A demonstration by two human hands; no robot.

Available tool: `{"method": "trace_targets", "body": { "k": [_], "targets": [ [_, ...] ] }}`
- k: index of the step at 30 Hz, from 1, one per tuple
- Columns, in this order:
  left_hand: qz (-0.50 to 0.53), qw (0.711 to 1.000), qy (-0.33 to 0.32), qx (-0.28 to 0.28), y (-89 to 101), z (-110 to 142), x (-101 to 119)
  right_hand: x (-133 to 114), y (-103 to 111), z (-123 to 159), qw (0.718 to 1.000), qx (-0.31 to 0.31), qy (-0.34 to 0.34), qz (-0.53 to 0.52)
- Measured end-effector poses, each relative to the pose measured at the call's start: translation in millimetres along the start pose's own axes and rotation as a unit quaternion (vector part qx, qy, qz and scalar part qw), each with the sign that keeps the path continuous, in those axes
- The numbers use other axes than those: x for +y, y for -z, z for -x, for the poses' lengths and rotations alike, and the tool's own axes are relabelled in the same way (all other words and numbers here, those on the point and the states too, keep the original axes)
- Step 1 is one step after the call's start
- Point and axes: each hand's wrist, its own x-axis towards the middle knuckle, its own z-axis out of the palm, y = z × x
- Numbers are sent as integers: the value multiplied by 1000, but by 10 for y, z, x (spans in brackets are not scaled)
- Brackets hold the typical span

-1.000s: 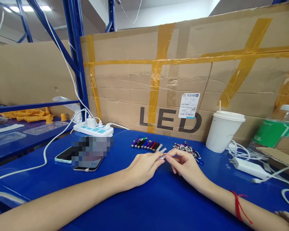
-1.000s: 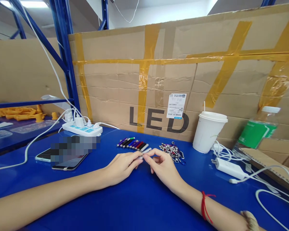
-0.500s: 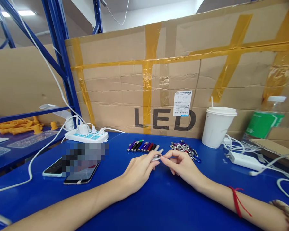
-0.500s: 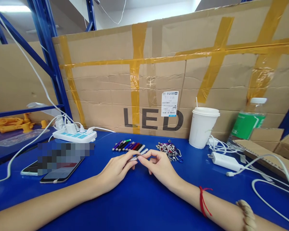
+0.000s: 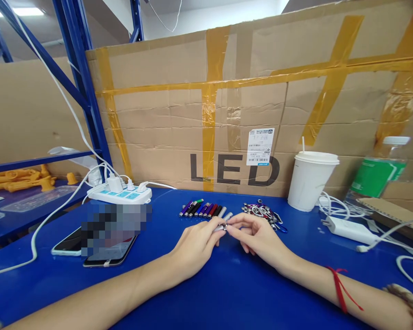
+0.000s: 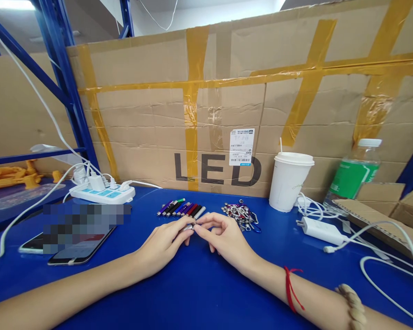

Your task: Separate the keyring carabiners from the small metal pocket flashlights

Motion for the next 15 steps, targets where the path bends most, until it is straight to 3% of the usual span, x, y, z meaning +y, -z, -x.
{"method": "trace_targets", "body": {
  "k": [15],
  "targets": [
    [9, 1000, -4, -5, -20, -17, -24, -11, -4, 42, 999, -9, 31, 16]
  ]
}}
